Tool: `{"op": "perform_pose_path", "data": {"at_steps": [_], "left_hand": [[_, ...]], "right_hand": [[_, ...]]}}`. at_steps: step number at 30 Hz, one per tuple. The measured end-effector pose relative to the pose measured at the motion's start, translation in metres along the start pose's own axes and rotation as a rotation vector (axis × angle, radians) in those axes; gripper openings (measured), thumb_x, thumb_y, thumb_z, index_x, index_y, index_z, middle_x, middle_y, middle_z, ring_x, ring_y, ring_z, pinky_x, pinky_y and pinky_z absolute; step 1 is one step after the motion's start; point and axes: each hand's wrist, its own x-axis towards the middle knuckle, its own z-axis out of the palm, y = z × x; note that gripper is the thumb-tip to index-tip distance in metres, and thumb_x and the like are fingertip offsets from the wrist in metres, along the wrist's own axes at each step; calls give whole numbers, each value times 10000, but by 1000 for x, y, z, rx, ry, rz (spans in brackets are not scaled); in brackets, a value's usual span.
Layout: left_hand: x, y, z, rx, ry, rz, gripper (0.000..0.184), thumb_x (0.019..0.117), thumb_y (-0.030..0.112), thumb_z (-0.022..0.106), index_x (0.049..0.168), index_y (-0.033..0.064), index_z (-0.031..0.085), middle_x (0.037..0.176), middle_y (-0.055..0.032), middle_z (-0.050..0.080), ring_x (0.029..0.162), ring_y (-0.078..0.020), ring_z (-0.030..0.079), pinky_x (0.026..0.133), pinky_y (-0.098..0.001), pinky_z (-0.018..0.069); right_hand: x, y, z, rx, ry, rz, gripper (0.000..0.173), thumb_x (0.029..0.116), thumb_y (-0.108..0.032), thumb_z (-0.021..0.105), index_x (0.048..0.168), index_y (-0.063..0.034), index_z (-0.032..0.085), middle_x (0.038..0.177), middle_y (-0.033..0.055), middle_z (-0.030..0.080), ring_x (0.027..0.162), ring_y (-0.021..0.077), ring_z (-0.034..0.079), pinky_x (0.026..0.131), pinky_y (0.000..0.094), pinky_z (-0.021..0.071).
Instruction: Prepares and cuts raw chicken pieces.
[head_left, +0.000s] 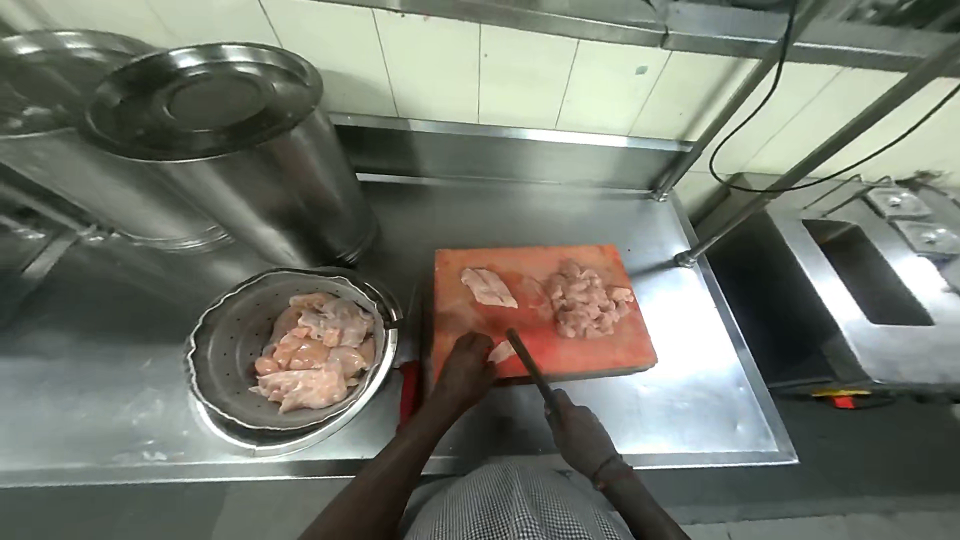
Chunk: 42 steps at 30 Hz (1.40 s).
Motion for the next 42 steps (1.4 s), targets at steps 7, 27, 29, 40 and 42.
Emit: {"op": "perform_pose_path", "data": {"at_steps": [7,27,29,40,42], "left_hand": [[16,1,9,72,-108,9,320,942,175,696,1228,32,682,1264,-166,650,1224,-320,608,1063,-459,501],[21,18,6,210,-9,-107,302,984,109,602,1266,15,656,1243,-220,670,1189,-379,642,1013,-523,520],[20,22,1,147,48,-130,303,987,93,587,1277,46,663,1249,-206,655,1125,-357,669,948,-509,560],[63,65,22,339,-416,-53,315,952,135,652,1261,73,673,1264,-197,653,1176,-377,639,967,-553,542],[80,85,12,257,-429,-39,283,946,99,639,1220,42,679,1200,-205,677,1137,-377,657,965,-563,538]], "right_hand": [[3,-19,0,-147,-52,83,329,1106,-314,389,1362,-135,492,1012,160,700,978,355,711,843,525,564],[3,14,28,-89,-122,66,425,1096,-300,403,1461,-84,426,1105,213,690,1045,396,697,906,557,551],[-9,48,34,47,-67,21,427,1086,-301,430,1443,-71,474,1045,212,697,981,388,701,890,559,547],[-21,128,66,1206,571,216,212,1078,-185,471,1202,-16,506,548,45,466,370,178,485,356,359,482],[-20,127,65,1311,571,215,185,1087,-184,468,1171,-23,503,535,47,455,356,182,475,341,363,478]]}}
